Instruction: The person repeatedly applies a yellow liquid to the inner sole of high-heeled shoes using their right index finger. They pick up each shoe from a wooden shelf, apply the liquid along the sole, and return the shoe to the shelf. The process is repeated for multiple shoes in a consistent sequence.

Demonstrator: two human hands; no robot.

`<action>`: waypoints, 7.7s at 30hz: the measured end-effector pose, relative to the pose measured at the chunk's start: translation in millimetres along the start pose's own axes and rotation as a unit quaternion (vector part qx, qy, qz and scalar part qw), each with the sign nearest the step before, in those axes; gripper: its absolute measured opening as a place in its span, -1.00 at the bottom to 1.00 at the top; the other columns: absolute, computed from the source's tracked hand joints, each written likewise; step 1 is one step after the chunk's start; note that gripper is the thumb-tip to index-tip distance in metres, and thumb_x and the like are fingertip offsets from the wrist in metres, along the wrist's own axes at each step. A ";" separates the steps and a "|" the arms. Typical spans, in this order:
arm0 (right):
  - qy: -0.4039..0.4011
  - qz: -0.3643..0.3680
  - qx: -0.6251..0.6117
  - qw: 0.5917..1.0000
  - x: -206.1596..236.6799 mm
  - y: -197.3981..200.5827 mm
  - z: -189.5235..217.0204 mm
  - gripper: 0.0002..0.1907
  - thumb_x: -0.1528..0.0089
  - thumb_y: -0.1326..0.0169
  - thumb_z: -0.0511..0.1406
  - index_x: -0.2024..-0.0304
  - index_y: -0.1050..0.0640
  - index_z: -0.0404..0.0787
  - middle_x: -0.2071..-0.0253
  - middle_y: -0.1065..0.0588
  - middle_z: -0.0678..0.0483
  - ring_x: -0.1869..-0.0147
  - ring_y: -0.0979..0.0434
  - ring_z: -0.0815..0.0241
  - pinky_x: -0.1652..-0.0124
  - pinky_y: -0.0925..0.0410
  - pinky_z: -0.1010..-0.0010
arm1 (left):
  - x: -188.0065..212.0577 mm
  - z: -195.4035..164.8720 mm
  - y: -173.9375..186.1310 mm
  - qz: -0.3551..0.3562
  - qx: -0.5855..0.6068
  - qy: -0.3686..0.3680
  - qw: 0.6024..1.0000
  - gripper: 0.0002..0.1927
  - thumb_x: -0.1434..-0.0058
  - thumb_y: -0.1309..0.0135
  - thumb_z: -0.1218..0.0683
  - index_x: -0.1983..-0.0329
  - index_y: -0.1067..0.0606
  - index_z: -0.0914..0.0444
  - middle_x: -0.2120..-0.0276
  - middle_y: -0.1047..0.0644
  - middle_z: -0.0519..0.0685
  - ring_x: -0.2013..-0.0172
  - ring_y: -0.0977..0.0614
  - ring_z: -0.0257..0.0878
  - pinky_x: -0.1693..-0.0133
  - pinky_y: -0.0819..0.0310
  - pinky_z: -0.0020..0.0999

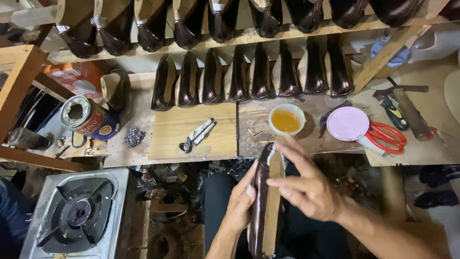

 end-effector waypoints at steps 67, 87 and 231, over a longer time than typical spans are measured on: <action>0.191 0.090 -0.004 0.977 18.0 -30.8 26.6 -0.68 -0.32 -0.20 -0.06 -0.10 -0.65 0.10 -0.46 -0.22 0.08 -0.61 -0.03 -0.14 -0.48 0.04 -0.30 | -34.5 29.5 16.6 -0.083 0.224 0.218 0.946 -0.43 -0.45 0.20 -0.23 -0.22 -0.45 0.29 0.02 -0.59 0.05 0.06 -0.62 -0.18 0.01 -0.56 -0.29; 0.167 0.024 0.051 0.984 21.5 -33.6 40.6 -0.72 -0.34 -0.13 -0.16 -0.08 -0.63 -0.02 -0.42 -0.23 -0.03 -0.58 -0.10 -0.22 -0.44 -0.04 -0.35 | -31.9 6.1 25.0 -0.102 0.178 0.137 0.969 -0.37 -0.46 0.18 -0.24 -0.31 -0.41 0.32 -0.07 -0.58 0.08 0.01 -0.61 -0.16 -0.03 -0.51 -0.25; 0.112 0.028 0.081 0.990 0.4 -42.9 31.9 -0.65 -0.32 -0.10 -0.12 -0.14 -0.62 0.03 -0.56 -0.05 -0.04 -0.66 0.11 -0.26 -0.51 0.12 -0.27 | -16.7 -16.7 -6.2 -0.142 0.175 -0.017 0.974 -0.29 -0.35 0.15 0.00 -0.52 -0.09 0.40 -0.36 -0.34 0.24 -0.30 -0.44 -0.06 -0.31 -0.26 -0.21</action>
Point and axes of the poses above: each hand's wrist, its own x-axis away from the middle knuckle, its own y-axis out of the back of the hand, z = x × y, the point moved 2 cm from there along -x, towards the middle knuckle
